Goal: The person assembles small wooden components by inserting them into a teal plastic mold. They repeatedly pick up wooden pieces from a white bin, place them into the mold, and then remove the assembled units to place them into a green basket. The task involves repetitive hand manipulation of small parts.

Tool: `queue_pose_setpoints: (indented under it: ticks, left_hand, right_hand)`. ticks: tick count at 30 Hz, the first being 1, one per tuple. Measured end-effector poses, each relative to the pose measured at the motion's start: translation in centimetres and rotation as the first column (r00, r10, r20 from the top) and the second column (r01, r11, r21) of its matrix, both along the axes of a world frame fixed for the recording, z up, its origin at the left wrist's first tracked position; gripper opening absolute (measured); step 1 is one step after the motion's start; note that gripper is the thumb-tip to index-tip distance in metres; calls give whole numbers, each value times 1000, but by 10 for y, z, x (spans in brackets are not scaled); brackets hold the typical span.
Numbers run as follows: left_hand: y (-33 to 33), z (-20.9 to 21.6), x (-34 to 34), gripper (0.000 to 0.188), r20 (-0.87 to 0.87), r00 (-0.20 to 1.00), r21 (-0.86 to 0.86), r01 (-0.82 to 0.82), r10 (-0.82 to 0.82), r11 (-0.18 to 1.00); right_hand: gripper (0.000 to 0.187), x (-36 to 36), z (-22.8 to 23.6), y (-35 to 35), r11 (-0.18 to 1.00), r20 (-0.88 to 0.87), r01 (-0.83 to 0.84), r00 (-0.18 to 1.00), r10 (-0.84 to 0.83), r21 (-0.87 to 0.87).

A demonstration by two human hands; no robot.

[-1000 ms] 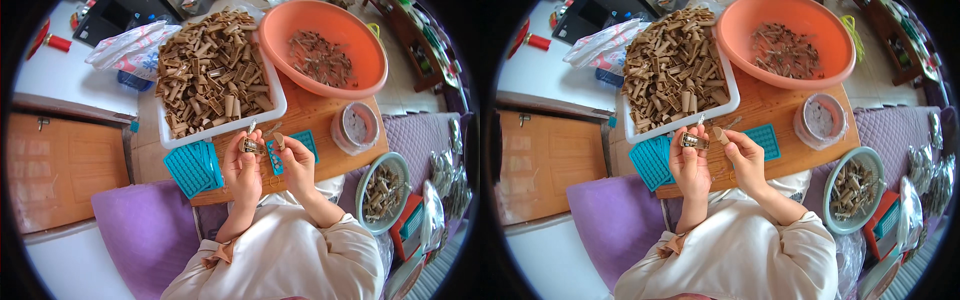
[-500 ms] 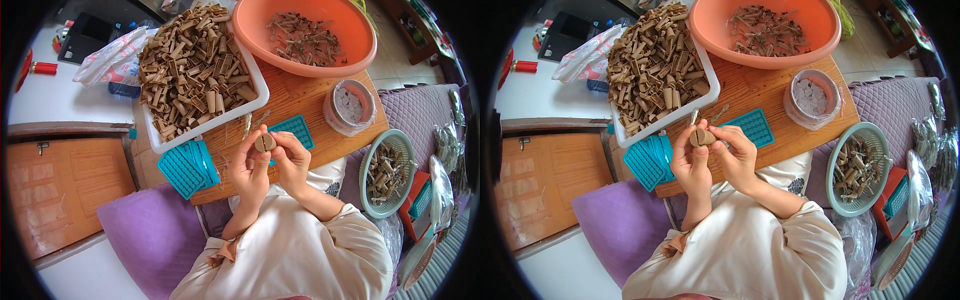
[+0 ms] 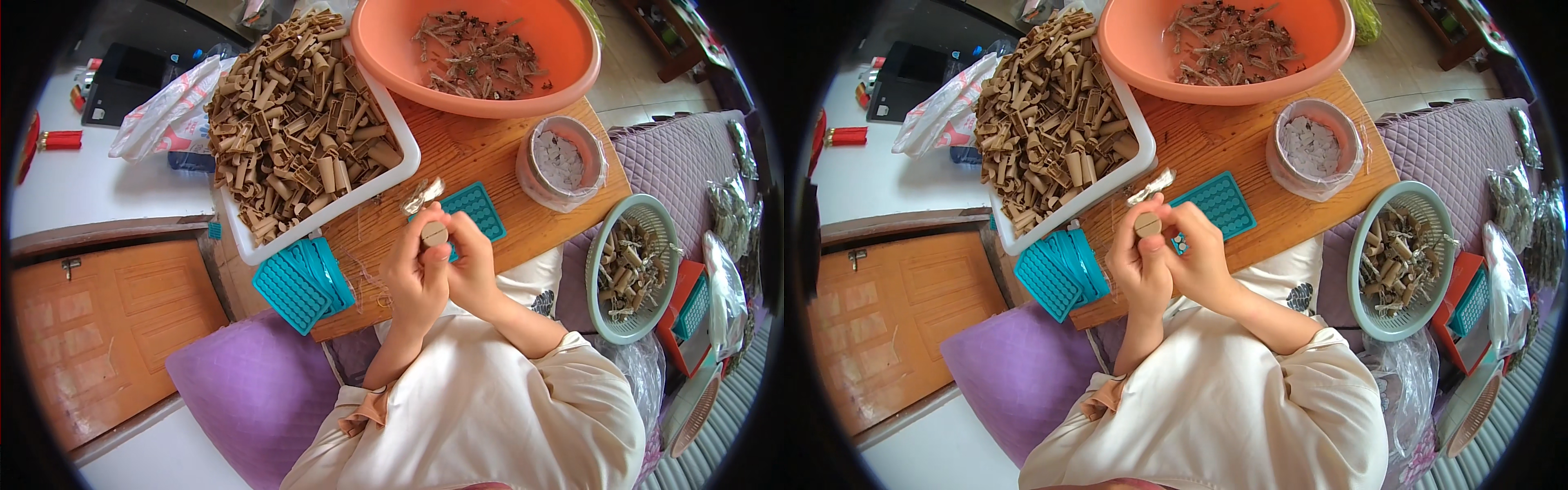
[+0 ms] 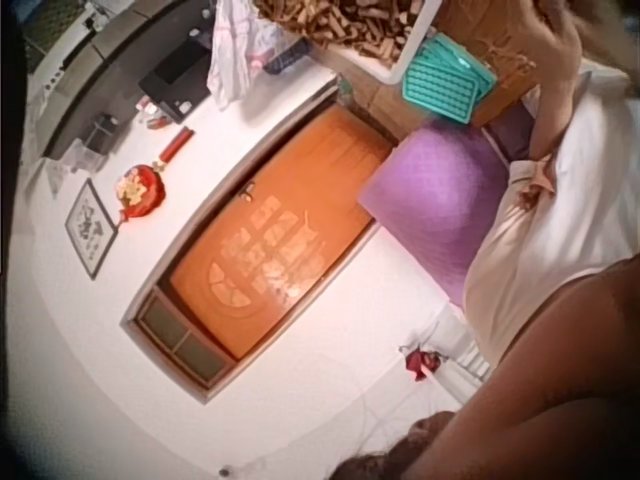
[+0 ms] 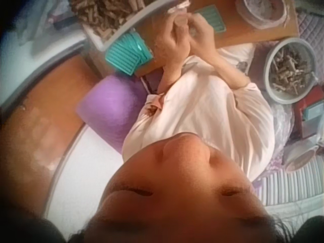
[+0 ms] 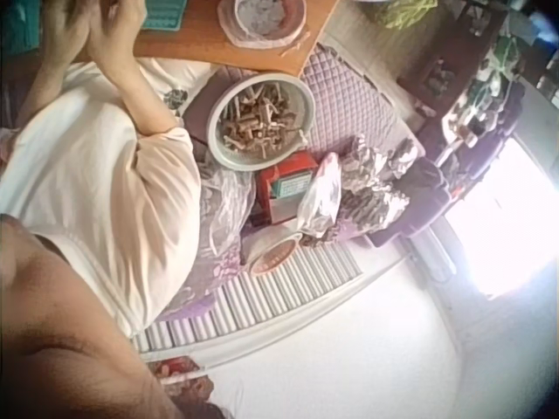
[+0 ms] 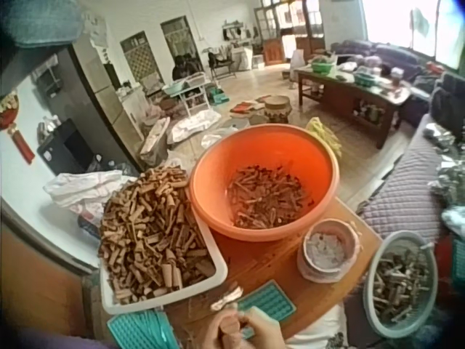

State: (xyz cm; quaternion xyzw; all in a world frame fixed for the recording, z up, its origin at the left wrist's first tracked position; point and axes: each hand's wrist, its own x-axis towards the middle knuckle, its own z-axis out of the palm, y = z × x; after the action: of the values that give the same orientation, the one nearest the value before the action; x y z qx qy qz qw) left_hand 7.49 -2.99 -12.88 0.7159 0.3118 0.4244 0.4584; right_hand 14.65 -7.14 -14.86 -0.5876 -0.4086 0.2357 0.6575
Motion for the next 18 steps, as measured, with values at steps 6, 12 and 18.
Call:
queue_pose_setpoints:
  ticks: [6, 12, 18]
  left_hand:
    - [-6, -13, 2, 45, 213, 977, -157, 52, -18, 986]
    - [-2, -24, -2, 45, 222, 975, -386, 88, 0, 918]
    - [10, -23, -17, 52, 412, 911, -517, 205, 31, 831]
  right_hand:
    - [16, 4, -4, -9, 975, 89, -219, 971, 221, -25]
    - [19, 17, -9, -1, 935, 57, -320, 942, 331, -151]
    - [14, 107, 17, -14, 917, 212, 45, 976, 44, -396]
